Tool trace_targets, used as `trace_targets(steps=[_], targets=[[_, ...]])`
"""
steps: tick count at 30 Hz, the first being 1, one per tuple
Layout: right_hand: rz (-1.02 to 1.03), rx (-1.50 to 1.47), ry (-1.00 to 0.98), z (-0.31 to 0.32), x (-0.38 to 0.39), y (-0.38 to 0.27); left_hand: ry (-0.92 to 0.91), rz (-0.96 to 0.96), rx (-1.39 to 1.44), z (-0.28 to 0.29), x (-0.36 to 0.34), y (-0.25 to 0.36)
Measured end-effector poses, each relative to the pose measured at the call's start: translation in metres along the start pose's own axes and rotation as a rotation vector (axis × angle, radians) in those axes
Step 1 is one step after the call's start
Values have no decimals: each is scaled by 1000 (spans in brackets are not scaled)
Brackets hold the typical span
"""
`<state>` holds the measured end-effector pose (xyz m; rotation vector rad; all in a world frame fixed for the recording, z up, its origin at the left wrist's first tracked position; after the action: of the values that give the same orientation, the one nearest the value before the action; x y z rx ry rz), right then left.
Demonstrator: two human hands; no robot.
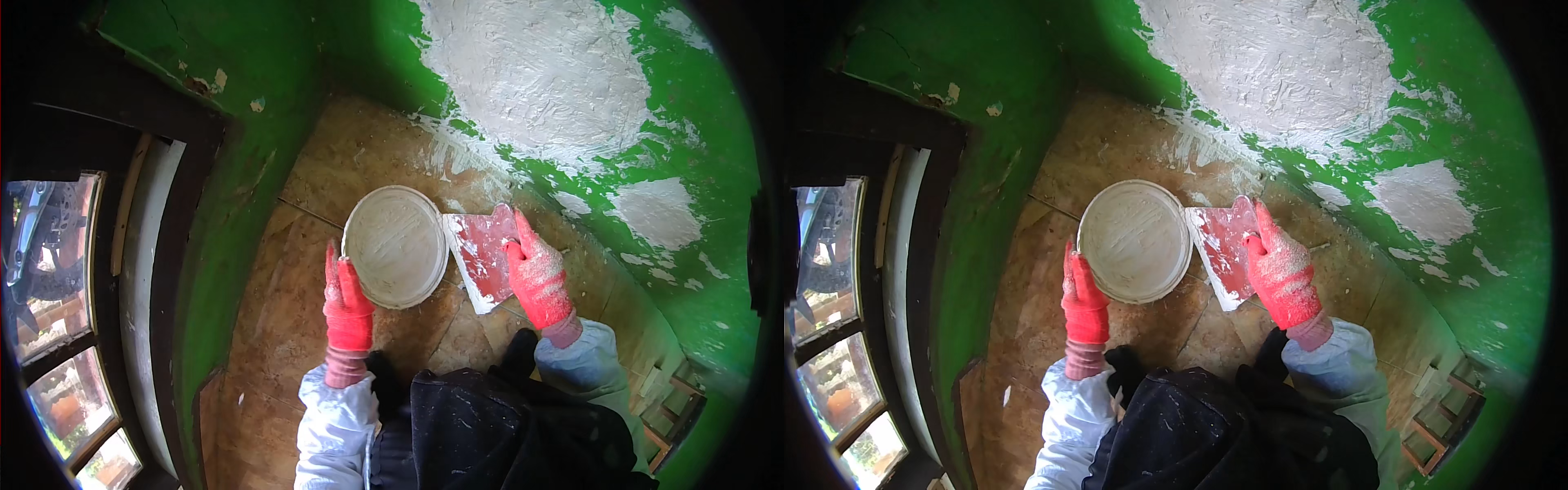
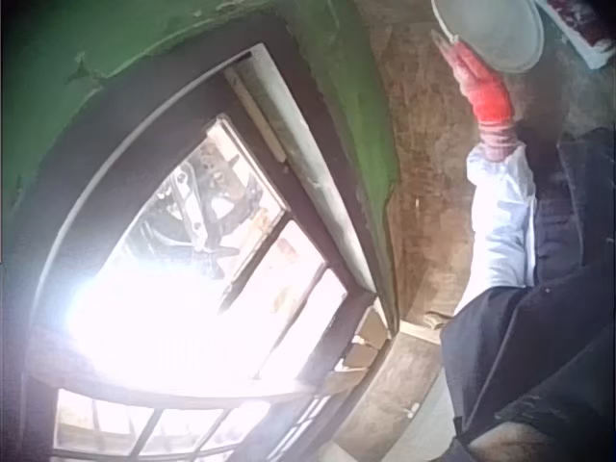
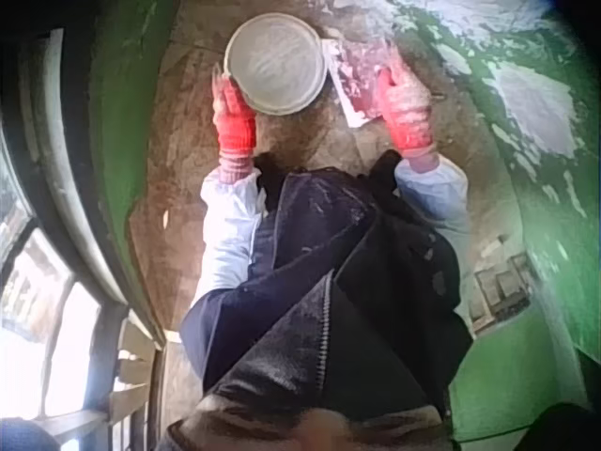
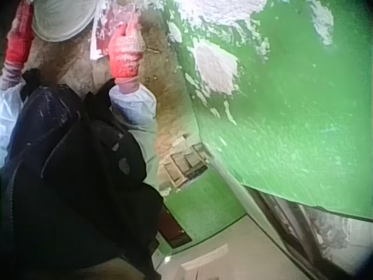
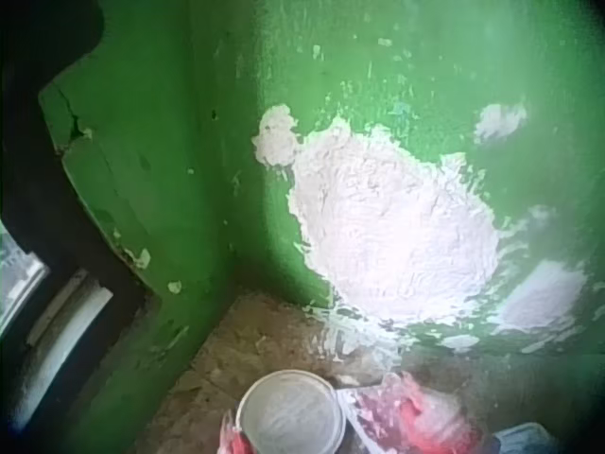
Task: The person applies plaster to a green wall using a handheld spatula after picking up the material from a white bucket.
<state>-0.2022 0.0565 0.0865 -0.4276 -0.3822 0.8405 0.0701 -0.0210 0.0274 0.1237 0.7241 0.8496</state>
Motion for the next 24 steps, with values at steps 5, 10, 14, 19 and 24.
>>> trace_targets(steps=[5, 10, 14, 19, 24], targets=[[17, 29, 2, 3, 6, 0, -26, 769, 367, -8, -24, -3], [15, 20, 16, 1, 6, 10, -184, 761, 411, -12, -25, -19], [10, -237, 55, 5, -13, 1, -214, 718, 413, -19, -15, -14], [-189, -219, -141, 11, -11, 19, -209, 836, 431, -24, -10, -17], [-266, -179, -207, 19, 13, 24, -166, 880, 433, -27, -5, -15]])
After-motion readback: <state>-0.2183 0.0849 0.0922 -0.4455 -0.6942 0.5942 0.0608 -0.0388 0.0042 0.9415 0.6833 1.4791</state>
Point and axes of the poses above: each hand's wrist, its own x-axis away from the middle knuckle, its own z-axis out of the back of the hand, y = z × x, the point moved 5 cm from there along -x, towards the middle knuckle, and after that the axes turned 8 degrees about -z, right-handed, at the moved point
